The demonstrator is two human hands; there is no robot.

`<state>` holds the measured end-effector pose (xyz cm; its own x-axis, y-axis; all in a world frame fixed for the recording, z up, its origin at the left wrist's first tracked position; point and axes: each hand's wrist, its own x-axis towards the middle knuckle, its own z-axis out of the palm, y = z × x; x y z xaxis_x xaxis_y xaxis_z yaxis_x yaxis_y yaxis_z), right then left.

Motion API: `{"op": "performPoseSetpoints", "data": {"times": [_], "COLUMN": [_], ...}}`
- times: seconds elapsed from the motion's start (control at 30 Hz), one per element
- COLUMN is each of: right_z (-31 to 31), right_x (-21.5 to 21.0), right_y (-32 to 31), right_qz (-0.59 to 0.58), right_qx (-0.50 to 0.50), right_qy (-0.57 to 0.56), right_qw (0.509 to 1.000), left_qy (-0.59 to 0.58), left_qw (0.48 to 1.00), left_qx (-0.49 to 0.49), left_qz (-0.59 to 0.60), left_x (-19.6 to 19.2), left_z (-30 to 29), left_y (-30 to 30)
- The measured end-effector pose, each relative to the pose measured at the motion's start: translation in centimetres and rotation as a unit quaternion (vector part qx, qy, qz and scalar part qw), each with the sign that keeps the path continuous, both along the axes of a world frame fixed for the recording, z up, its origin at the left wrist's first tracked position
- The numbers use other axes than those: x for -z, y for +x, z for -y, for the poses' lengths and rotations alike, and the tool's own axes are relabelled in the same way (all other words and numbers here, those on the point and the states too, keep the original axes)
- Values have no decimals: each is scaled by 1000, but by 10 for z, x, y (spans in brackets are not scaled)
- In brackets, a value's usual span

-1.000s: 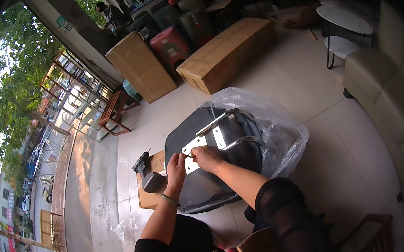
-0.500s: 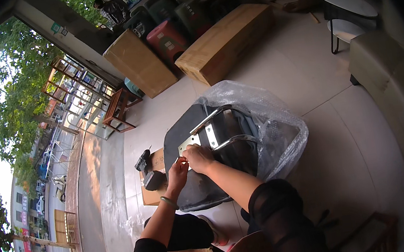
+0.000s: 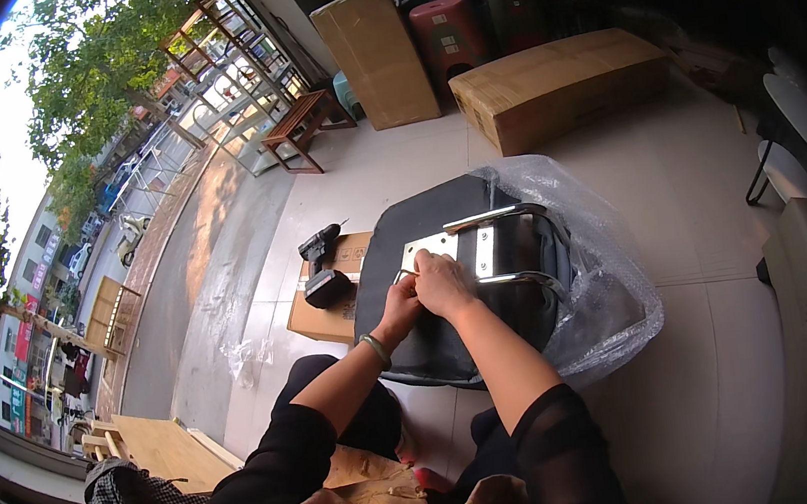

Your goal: The person assembles an office chair by attaching a metal plate to the underside of the seat cushion using screws and a screwdriver. They then attach a black circular base component to the metal plate, securing it with additional screws.

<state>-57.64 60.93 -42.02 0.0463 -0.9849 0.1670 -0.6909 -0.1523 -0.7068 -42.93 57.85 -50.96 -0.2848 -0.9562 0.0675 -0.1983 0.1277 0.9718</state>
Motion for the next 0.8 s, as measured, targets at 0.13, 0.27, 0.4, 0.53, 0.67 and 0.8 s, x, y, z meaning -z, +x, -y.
{"op": "performPoseSetpoints", "data": {"times": [0.13,0.27,0.4,0.53,0.67,0.8], "right_z": [-4,1,1,-6,-9,-12], "right_x": [-3,-1,1,-10,-30,-44], "right_y": [1,1,2,11,7,-16], "right_qz": [-36,5,-79,-31,65,93], "right_qx": [-37,1,-27,-7,43,46], "right_qy": [-45,-39,-108,-250,-311,-302], "right_qw": [998,999,991,968,947,948], "left_qy": [-43,11,8,-90,-256,-272], "left_qw": [999,996,1000,988,883,833], "left_qx": [-8,43,-5,-8,59,129], "left_qz": [31,-74,14,124,390,464], "left_x": [-3,1,-2,-14,-38,-65], "left_z": [-1,3,3,-3,-5,-3], "left_y": [-3,-7,-5,-6,-11,-12]}}
